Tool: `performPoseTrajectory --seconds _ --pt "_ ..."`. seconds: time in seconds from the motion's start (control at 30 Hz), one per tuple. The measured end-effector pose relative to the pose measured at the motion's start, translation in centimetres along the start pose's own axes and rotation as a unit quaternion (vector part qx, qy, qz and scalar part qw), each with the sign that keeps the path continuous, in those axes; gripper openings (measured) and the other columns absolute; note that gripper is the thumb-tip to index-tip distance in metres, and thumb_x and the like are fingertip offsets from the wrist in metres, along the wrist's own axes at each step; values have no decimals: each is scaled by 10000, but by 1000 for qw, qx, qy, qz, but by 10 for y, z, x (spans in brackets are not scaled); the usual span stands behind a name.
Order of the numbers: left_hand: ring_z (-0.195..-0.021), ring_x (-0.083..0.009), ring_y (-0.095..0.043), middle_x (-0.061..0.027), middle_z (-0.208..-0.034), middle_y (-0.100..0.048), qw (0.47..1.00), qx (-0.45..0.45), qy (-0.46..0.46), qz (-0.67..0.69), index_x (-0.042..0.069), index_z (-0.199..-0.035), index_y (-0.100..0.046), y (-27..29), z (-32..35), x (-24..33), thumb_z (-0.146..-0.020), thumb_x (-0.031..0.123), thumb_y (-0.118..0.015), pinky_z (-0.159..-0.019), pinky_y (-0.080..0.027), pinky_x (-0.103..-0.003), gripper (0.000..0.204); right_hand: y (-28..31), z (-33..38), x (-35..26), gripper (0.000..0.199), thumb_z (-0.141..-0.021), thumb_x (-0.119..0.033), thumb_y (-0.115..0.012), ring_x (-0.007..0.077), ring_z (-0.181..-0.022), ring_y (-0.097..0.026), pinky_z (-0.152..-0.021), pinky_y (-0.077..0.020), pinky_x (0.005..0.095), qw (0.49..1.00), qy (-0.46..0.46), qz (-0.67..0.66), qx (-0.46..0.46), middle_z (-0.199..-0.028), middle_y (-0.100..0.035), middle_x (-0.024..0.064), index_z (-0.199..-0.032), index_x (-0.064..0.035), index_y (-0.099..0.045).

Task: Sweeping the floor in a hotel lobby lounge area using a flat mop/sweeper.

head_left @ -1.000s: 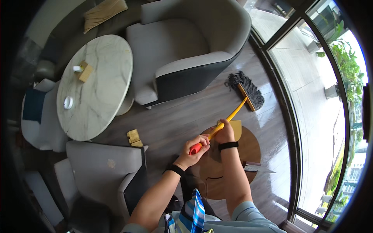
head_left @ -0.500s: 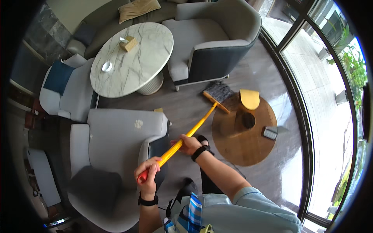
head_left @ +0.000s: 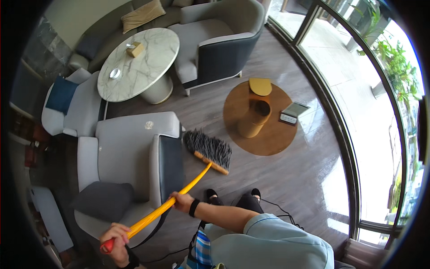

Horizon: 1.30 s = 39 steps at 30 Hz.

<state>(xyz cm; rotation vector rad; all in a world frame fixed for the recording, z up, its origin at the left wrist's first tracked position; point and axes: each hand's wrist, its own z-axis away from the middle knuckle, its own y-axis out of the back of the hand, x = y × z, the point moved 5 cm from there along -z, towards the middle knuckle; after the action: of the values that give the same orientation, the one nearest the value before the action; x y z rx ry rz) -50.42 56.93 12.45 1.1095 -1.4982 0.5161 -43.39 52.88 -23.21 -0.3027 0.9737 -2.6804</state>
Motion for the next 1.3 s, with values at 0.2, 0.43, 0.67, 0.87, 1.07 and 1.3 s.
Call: performPoseTrajectory --seconds 0.2,0.43,0.67,0.87,1.07,1.3 --pt "-477 -181 -450 -50 -456 -428 992 -97 -12 84 77 -520 -378 -20 10 -13 -751 209 -498 -531 -360 -275 292 47 51 7 76 -786 -132 -493 155 -600 -486 -445 -362 236 996 -4 -78 -45 -713 -537 69 -782 -57 -485" --pt "-517 -163 -415 -22 -476 -364 981 -95 40 164 114 -565 -332 -148 52 -16 -760 233 -442 -611 -355 -297 253 162 131 -67 116 -762 -152 -495 133 -521 -479 -390 -303 225 994 60 -67 62 -675 -554 59 -779 -38 -489" --pt "-618 -158 -403 -37 -611 -404 949 -70 155 267 92 -635 -382 -312 135 -42 -780 174 -493 -838 -326 -375 200 317 215 -193 127 -673 -118 -544 173 -383 -467 -326 -368 276 916 274 20 292 -535 -498 83 -624 -10 -502" --pt "-827 -150 -541 -104 -915 -578 966 -191 124 119 -6 -831 -551 -493 121 -73 -821 71 -466 -757 -420 -256 116 387 262 -337 604 -698 -83 -575 236 -510 -556 -449 -486 331 835 439 23 331 -884 -474 175 -1112 -40 -138" --pt "-977 -157 -478 -104 -978 -551 952 -225 75 192 8 -781 -490 -555 137 -81 -778 28 -530 -833 -358 -251 45 387 309 -352 420 -743 -25 -485 224 -547 -543 -434 -473 318 848 425 88 303 -827 -445 154 -1028 -78 -181" --pt "-1039 -249 -463 -157 -1030 -524 966 -66 187 166 20 -799 -480 -463 205 -109 -773 -22 -493 -878 -362 -323 51 349 245 -258 734 -723 -3 -455 233 -550 -567 -464 -485 328 863 362 215 280 -901 -451 187 -1235 -59 69"
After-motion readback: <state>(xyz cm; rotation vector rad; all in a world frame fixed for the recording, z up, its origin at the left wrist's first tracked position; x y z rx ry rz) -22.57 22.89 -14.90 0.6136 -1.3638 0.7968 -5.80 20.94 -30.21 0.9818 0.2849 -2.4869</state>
